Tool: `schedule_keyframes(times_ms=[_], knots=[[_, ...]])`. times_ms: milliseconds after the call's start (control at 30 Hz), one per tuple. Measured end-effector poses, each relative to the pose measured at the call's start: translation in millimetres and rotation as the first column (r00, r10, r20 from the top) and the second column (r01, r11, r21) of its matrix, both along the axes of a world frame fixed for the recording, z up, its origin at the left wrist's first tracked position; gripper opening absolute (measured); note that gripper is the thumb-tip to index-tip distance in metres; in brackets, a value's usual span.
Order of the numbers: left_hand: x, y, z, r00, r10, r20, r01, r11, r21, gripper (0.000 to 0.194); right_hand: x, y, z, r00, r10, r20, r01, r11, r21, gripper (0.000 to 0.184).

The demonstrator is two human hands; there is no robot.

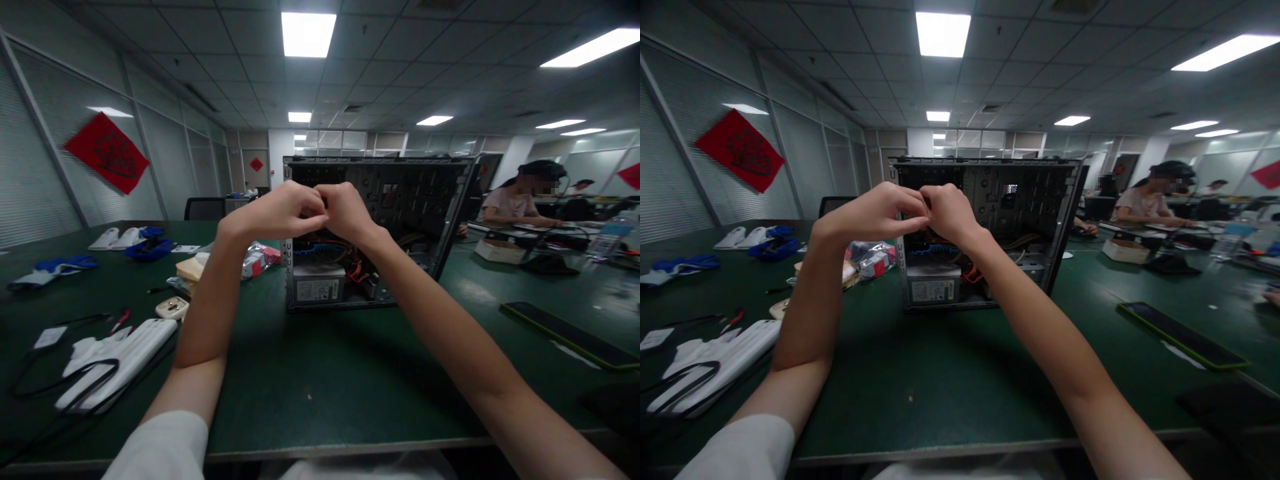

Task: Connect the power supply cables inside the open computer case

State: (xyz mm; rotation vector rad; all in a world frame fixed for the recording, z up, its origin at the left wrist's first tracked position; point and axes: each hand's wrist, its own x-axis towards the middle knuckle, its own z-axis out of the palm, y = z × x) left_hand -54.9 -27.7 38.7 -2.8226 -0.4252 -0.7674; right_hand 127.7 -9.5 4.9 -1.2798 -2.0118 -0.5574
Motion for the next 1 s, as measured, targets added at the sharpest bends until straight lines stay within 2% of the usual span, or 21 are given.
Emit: schedule_keyframes(times_ms=[67, 167, 267, 333, 367, 433, 467, 600, 733, 800, 900, 1000], knots=[[8, 2, -3.0, 0.999, -0.031, -0.01, 0.032, 0.999, 0.023, 0.023, 6, -5, 5.1, 0.998, 0.063, 0.014, -0.063, 0.998, 0.015, 0.031], [15, 7, -5.9, 0.998, -0.053, 0.015, 0.052, 0.997, 0.063, 0.017, 18, -8, 12.2, 0.996, 0.092, 0.007, -0.092, 0.996, 0.005, 0.029], [18, 17, -9.2, 0.999, 0.016, -0.038, -0.012, 0.996, 0.085, 0.013, 32, -11, 20.7, 0.993, 0.121, -0.015, -0.121, 0.992, -0.039, 0.031], [21, 23, -13.3, 0.986, 0.117, -0.116, -0.107, 0.99, 0.096, 0.016, 40, -16, 25.9, 0.985, 0.171, 0.015, -0.164, 0.965, -0.203, 0.034], [23, 26, -16.2, 0.974, 0.167, -0.152, -0.151, 0.982, 0.11, 0.018, 45, -20, 27.9, 0.981, 0.191, 0.045, -0.167, 0.934, -0.315, 0.035], [31, 30, -23.5, 0.947, 0.244, -0.208, -0.215, 0.964, 0.154, 0.021, 51, -28, 29.8, 0.973, 0.196, 0.123, -0.115, 0.87, -0.48, 0.034], [36, 31, -27.5, 0.935, 0.275, -0.225, -0.238, 0.955, 0.18, 0.023, 54, -33, 29.8, 0.967, 0.191, 0.168, -0.078, 0.852, -0.518, 0.034], [56, 34, -41.3, 0.901, 0.362, -0.239, -0.308, 0.922, 0.236, 0.035, 58, -44, 26.0, 0.939, 0.188, 0.286, -0.009, 0.849, -0.528, 0.03], [60, 33, -45.5, 0.882, 0.395, -0.256, -0.317, 0.901, 0.298, 0.035, 62, -47, 24.5, 0.946, 0.187, 0.266, -0.032, 0.866, -0.498, 0.03], [58, 32, -45.0, 0.85, 0.446, -0.279, -0.363, 0.881, 0.302, 0.035, 66, -48, 26.0, 0.955, 0.206, 0.214, -0.066, 0.85, -0.523, 0.032], [57, 34, -44.5, 0.818, 0.504, -0.278, -0.43, 0.856, 0.287, 0.031, 70, -53, 28.1, 0.958, 0.25, 0.138, -0.121, 0.794, -0.596, 0.033], [59, 39, -46.8, 0.834, 0.45, -0.319, -0.379, 0.888, 0.261, 0.028, 72, -62, 27.6, 0.951, 0.299, 0.081, -0.19, 0.771, -0.608, 0.034]])
